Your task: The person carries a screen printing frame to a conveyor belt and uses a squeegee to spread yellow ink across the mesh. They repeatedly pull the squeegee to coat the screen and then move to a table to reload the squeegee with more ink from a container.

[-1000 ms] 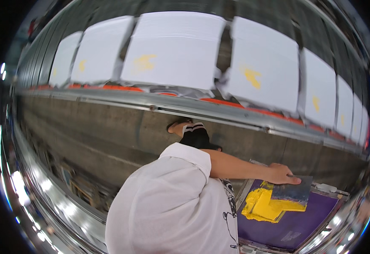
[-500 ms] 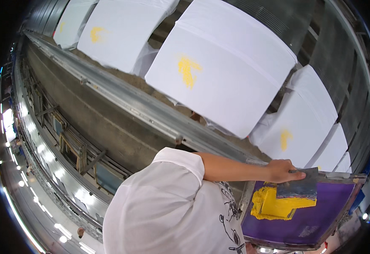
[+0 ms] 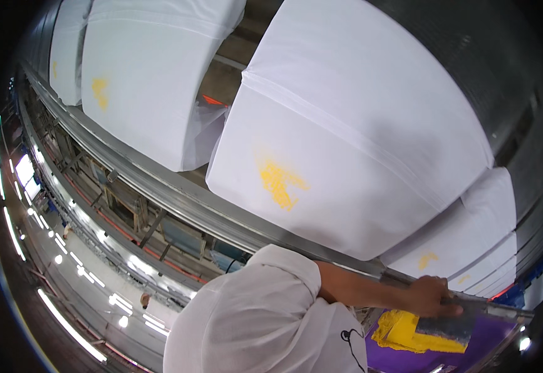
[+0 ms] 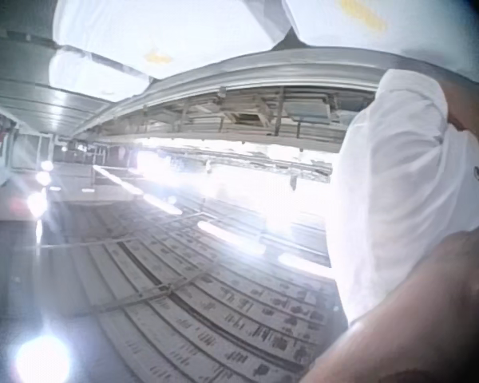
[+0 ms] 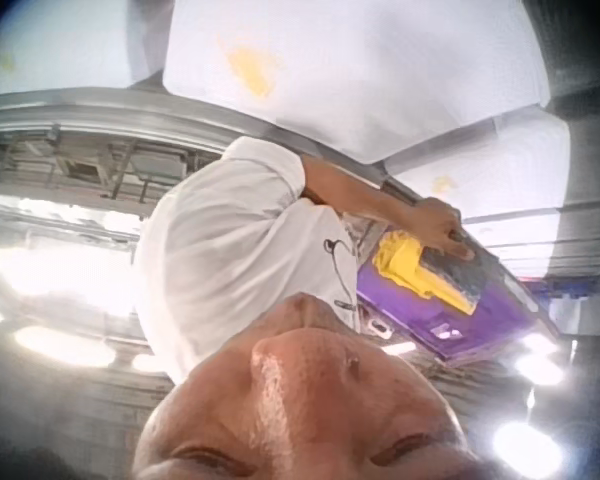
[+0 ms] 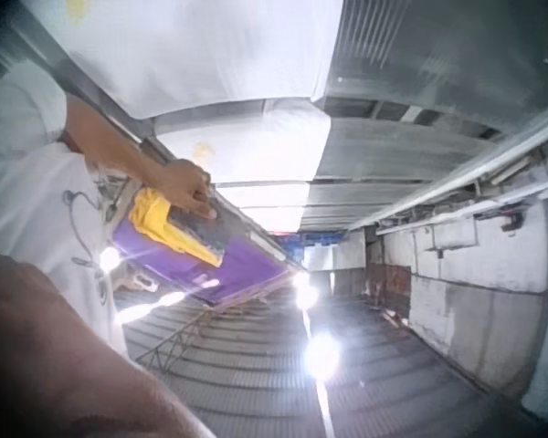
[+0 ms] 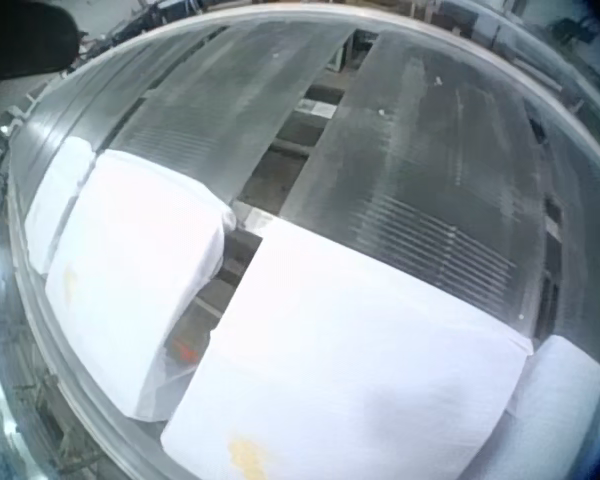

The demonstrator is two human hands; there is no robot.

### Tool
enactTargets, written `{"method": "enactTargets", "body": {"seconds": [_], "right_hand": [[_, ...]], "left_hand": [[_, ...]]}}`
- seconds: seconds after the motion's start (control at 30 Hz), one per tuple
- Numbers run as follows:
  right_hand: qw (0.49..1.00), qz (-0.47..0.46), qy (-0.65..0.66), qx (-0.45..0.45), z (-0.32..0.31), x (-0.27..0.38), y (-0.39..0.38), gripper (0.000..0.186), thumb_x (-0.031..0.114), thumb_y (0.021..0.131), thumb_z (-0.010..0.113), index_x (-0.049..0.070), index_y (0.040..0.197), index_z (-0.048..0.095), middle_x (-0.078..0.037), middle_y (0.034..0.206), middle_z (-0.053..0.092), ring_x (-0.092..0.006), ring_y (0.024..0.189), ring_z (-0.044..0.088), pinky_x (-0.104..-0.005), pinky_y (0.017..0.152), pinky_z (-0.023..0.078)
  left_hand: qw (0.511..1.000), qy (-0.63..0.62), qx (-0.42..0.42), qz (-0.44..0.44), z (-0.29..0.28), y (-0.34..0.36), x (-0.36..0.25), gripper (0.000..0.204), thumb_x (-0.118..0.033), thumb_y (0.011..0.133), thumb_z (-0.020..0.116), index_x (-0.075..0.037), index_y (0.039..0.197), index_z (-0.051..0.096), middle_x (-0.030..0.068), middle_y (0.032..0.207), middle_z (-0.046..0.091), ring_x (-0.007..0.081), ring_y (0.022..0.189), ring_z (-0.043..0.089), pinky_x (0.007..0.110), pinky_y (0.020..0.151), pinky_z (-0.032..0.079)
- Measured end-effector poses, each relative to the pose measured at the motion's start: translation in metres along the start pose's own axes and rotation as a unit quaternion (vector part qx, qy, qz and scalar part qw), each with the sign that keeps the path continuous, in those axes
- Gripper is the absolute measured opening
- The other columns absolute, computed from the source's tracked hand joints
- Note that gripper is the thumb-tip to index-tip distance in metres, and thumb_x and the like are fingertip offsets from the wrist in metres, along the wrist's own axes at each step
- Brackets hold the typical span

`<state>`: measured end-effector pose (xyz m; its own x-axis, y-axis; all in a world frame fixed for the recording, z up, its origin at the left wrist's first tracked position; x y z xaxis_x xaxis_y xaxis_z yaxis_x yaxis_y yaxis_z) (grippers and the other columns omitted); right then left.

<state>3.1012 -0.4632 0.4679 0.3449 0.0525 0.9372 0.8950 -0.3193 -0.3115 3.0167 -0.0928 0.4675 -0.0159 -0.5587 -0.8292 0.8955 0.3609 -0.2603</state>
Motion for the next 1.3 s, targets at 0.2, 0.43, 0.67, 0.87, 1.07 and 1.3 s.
{"method": "enactTargets", "body": {"seconds": [0.2, 0.43, 0.67, 0.87, 1.07, 1.3], "right_hand": [[0.998, -0.003, -0.055, -0.022, 0.010, 0.010, -0.018, 0.081, 0.066, 0.094, 0.056, 0.010, 0.152, 0.043, -0.017, 0.149, 0.048, -0.0370, 0.136, 0.047, -0.0550, 0.115, 0.037], [0.997, -0.009, -0.078, -0.022, 0.016, 0.030, -0.018, 0.080, 0.065, 0.095, 0.057, 0.011, 0.151, 0.043, -0.017, 0.148, 0.048, -0.0368, 0.135, 0.048, -0.0548, 0.114, 0.039], [0.998, -0.015, -0.048, -0.032, -0.013, 0.035, -0.036, 0.078, 0.064, 0.095, 0.058, 0.011, 0.151, 0.044, -0.017, 0.148, 0.048, -0.0365, 0.134, 0.048, -0.0546, 0.114, 0.040], [1.000, -0.024, 0.018, -0.006, -0.067, 0.046, 0.006, 0.077, 0.063, 0.095, 0.059, 0.012, 0.150, 0.044, -0.017, 0.147, 0.049, -0.0363, 0.133, 0.049, -0.0545, 0.113, 0.041], [0.982, -0.041, 0.177, -0.044, -0.147, 0.021, 0.065, 0.076, 0.062, 0.095, 0.060, 0.012, 0.150, 0.045, -0.017, 0.146, 0.049, -0.0361, 0.132, 0.049, -0.0544, 0.112, 0.042], [0.893, 0.011, 0.377, -0.247, -0.234, -0.072, 0.048, 0.077, 0.060, 0.093, 0.059, 0.015, 0.154, 0.045, -0.013, 0.153, 0.047, -0.0357, 0.137, 0.048, -0.0542, 0.116, 0.039]], "left_hand": [[0.999, -0.041, -0.001, -0.010, -0.006, 0.010, -0.002, 0.068, -0.071, 0.086, 0.061, -0.005, 0.084, 0.075, 0.0214, 0.095, 0.060, 0.0395, 0.092, 0.061, 0.049, 0.085, 0.046], [0.999, -0.047, -0.005, -0.027, -0.035, 0.015, 0.006, 0.075, -0.076, 0.087, 0.056, -0.004, 0.087, 0.075, 0.0245, 0.103, 0.062, 0.0391, 0.101, 0.060, 0.049, 0.088, 0.046], [0.999, 0.006, 0.002, -0.054, -0.034, 0.015, 0.019, 0.075, -0.079, 0.085, 0.055, -0.009, 0.098, 0.079, 0.0209, 0.103, 0.064, 0.0374, 0.103, 0.062, 0.048, 0.090, 0.048], [0.995, 0.087, -0.021, -0.041, -0.041, 0.010, 0.014, 0.084, -0.085, 0.088, 0.043, -0.010, 0.103, 0.079, 0.0218, 0.105, 0.065, 0.0361, 0.102, 0.065, 0.046, 0.088, 0.052], [0.988, 0.151, 0.032, -0.024, -0.024, 0.078, 0.017, 0.077, -0.081, 0.092, 0.047, -0.009, 0.091, 0.077, 0.0123, 0.099, 0.065, 0.0266, 0.094, 0.067, 0.040, 0.080, 0.052], [0.973, 0.171, 0.144, -0.062, 0.096, 0.129, 0.101, 0.089, -0.088, 0.090, 0.039, -0.006, 0.095, 0.075, 0.0110, 0.110, 0.067, 0.0276, 0.104, 0.065, 0.036, 0.090, 0.047]]}}
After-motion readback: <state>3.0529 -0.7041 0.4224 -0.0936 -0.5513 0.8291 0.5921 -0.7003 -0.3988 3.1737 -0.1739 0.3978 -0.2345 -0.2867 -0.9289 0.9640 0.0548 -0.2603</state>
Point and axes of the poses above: each hand's wrist, its own y-axis towards the middle knuckle, its own z-axis out of the palm, x = y × z, the point moved 5 cm from there along y, towards the middle knuckle
